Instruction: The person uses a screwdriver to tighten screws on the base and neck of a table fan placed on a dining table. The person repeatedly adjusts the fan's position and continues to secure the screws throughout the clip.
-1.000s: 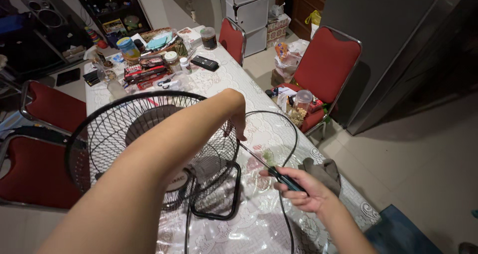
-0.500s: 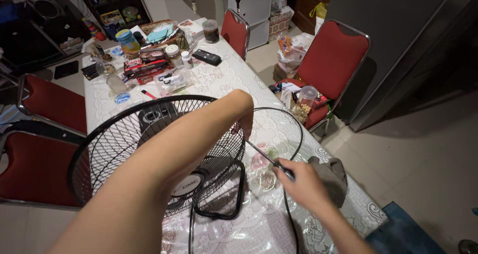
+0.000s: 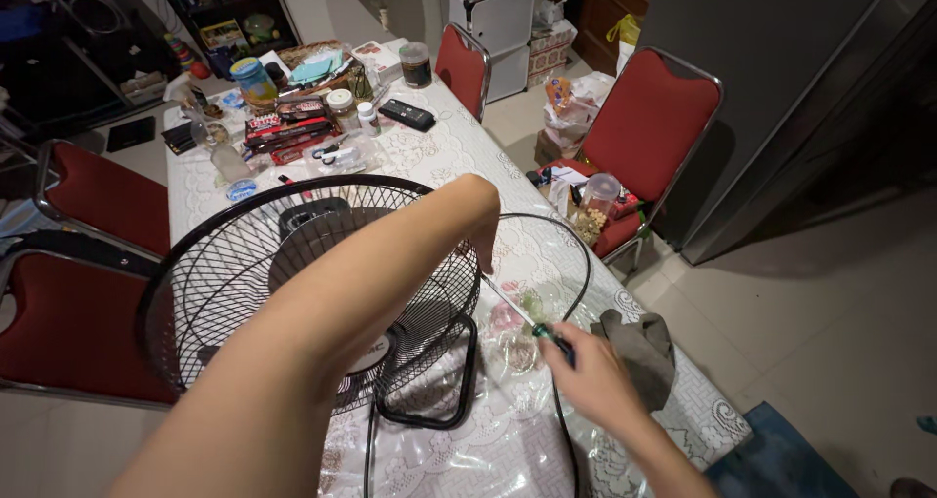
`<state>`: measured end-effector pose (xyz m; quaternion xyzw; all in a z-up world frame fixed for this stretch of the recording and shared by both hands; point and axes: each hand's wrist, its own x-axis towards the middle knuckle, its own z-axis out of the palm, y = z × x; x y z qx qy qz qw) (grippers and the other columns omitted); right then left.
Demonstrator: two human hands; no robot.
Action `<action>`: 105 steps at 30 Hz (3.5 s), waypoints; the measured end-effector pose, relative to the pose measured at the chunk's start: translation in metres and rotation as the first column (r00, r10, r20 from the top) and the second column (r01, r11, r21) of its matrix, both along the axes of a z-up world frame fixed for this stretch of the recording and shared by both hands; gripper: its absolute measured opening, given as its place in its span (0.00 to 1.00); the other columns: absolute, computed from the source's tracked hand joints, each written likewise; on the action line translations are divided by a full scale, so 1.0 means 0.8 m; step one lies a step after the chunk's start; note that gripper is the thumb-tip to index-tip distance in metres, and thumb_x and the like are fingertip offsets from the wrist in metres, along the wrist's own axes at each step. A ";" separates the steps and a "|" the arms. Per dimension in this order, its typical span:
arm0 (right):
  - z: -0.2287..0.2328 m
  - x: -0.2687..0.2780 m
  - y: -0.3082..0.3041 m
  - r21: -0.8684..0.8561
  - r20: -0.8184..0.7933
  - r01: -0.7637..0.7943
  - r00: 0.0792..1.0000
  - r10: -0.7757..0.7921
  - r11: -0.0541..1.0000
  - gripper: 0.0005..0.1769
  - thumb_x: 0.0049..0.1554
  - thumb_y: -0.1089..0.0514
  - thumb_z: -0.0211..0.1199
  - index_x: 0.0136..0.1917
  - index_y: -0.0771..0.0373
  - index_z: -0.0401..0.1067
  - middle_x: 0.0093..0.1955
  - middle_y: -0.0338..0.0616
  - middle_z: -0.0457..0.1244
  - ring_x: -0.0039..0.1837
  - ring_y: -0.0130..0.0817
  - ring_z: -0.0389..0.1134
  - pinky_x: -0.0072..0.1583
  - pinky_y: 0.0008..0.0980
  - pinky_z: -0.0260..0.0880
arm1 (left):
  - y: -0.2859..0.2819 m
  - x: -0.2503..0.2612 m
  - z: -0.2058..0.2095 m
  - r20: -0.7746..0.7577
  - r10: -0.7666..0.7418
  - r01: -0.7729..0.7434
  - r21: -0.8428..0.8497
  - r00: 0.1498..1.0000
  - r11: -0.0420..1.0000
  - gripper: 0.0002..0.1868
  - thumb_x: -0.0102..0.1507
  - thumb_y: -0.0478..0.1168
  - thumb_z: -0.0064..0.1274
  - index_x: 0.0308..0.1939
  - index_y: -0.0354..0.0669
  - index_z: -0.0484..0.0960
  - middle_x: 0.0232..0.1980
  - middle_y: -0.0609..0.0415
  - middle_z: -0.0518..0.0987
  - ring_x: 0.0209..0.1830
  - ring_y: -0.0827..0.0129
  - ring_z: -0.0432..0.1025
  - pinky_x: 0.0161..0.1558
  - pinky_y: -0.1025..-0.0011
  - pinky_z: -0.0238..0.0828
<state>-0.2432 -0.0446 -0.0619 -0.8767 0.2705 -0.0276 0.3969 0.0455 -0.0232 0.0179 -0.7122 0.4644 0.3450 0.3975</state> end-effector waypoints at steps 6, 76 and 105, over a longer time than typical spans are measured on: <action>-0.026 0.005 -0.034 0.716 0.096 -0.056 0.995 -0.018 0.696 0.20 0.59 0.53 0.60 0.58 0.69 0.75 0.35 0.37 0.63 0.26 0.26 0.59 0.28 0.28 0.53 | 0.044 -0.091 0.045 0.281 0.001 0.100 -0.345 0.960 0.933 0.38 0.60 0.70 0.54 0.65 0.53 0.81 0.68 0.53 0.81 0.68 0.57 0.74 0.77 0.37 0.43; 0.051 -0.018 0.086 -0.554 -0.126 -0.086 0.992 0.019 0.828 0.30 0.58 0.45 0.58 0.74 0.38 0.65 0.42 0.48 0.67 0.38 0.47 0.71 0.42 0.46 0.72 | 0.011 -0.188 -0.294 -0.223 -0.971 -0.144 0.962 0.088 -0.234 0.12 0.66 0.27 0.49 0.54 0.23 0.77 0.56 0.41 0.80 0.57 0.58 0.76 0.62 0.66 0.71; 0.055 -0.005 0.087 -0.581 -0.378 -0.156 0.921 -0.096 0.799 0.29 0.61 0.47 0.57 0.75 0.41 0.63 0.56 0.42 0.65 0.49 0.48 0.72 0.52 0.47 0.72 | 0.002 -0.188 -0.301 -0.183 -0.971 -0.173 0.963 0.152 -0.208 0.11 0.65 0.25 0.49 0.51 0.25 0.79 0.57 0.44 0.79 0.57 0.62 0.75 0.65 0.63 0.67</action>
